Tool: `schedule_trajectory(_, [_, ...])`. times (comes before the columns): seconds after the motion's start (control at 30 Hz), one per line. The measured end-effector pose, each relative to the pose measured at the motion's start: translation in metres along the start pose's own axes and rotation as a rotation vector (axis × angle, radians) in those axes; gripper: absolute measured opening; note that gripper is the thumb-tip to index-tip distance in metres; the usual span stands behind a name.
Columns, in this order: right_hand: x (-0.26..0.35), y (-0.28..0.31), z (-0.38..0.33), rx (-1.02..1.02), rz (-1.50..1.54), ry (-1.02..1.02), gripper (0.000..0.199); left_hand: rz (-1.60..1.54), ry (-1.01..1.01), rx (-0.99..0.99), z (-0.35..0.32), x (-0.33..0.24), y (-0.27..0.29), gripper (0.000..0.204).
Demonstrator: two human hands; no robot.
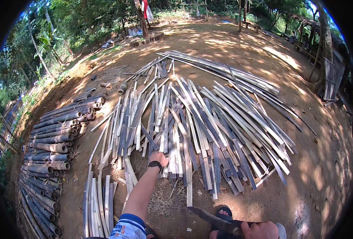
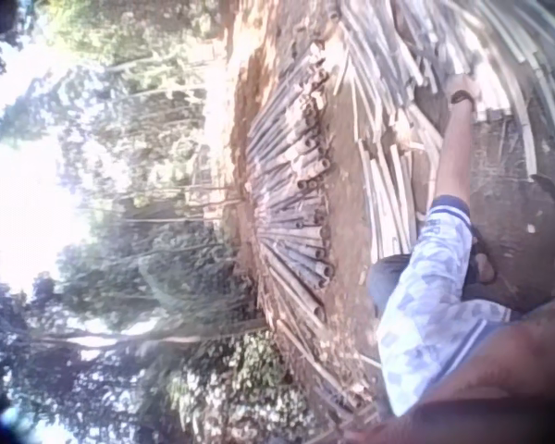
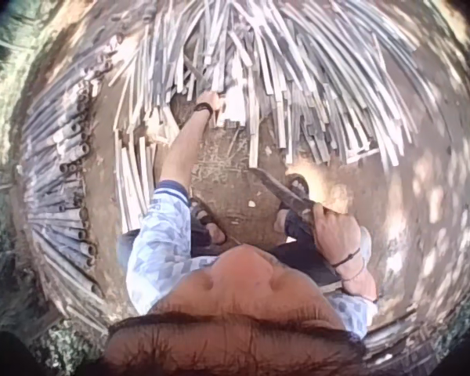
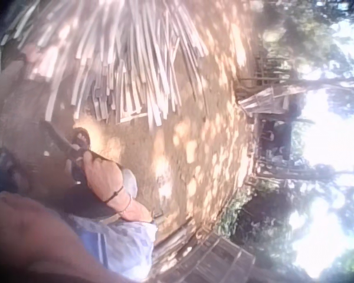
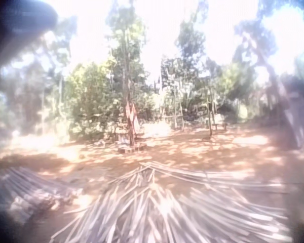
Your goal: The person shaves a piece of bamboo with a knife, scraping off the outer layer while sitting on the ground.
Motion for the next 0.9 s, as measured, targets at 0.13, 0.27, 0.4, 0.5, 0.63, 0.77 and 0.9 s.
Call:
schedule_trajectory(0.13, [-0.002, 0.003, 0.015, 0.095, 0.053, -0.045, 0.015, -0.041, 0.230, -0.043, 0.046, -0.007, -0.042, 0.053])
schedule_trajectory(0.27, [0.001, -0.004, 0.019, 0.151, -0.021, -0.008, 0.014, 0.063, 0.204, -0.202, 0.076, 0.016, -0.082, 0.038])
schedule_trajectory(0.4, [-0.003, -0.010, 0.025, 0.214, -0.082, -0.014, 0.010, -0.173, 0.150, -0.288, 0.082, 0.013, -0.076, 0.019])
schedule_trajectory(0.5, [-0.001, -0.012, 0.019, 0.127, -0.087, 0.002, 0.016, -0.397, 0.177, -0.251, 0.074, 0.016, -0.049, 0.017])
schedule_trajectory(0.63, [0.001, -0.011, 0.014, 0.066, -0.030, -0.014, 0.018, -1.299, 0.222, 0.224, 0.046, 0.043, -0.023, 0.018])
schedule_trajectory(0.77, [0.003, -0.005, 0.000, 0.076, -0.012, -0.038, 0.020, -1.400, 0.113, 0.375, -0.033, 0.026, 0.050, 0.020])
schedule_trajectory(0.9, [0.014, -0.011, 0.006, 0.116, -0.017, 0.096, 0.032, -1.444, 0.105, 0.330, -0.142, 0.086, 0.118, 0.022])
Point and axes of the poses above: each hand's wrist, its own z-axis towards the middle knuckle, its own y-axis out of the back of the hand, x = y × z, the point moved 5 cm from there along z, towards the middle knuckle, and after that the axes turned 6 degrees about -x, right-handed, at the moved point
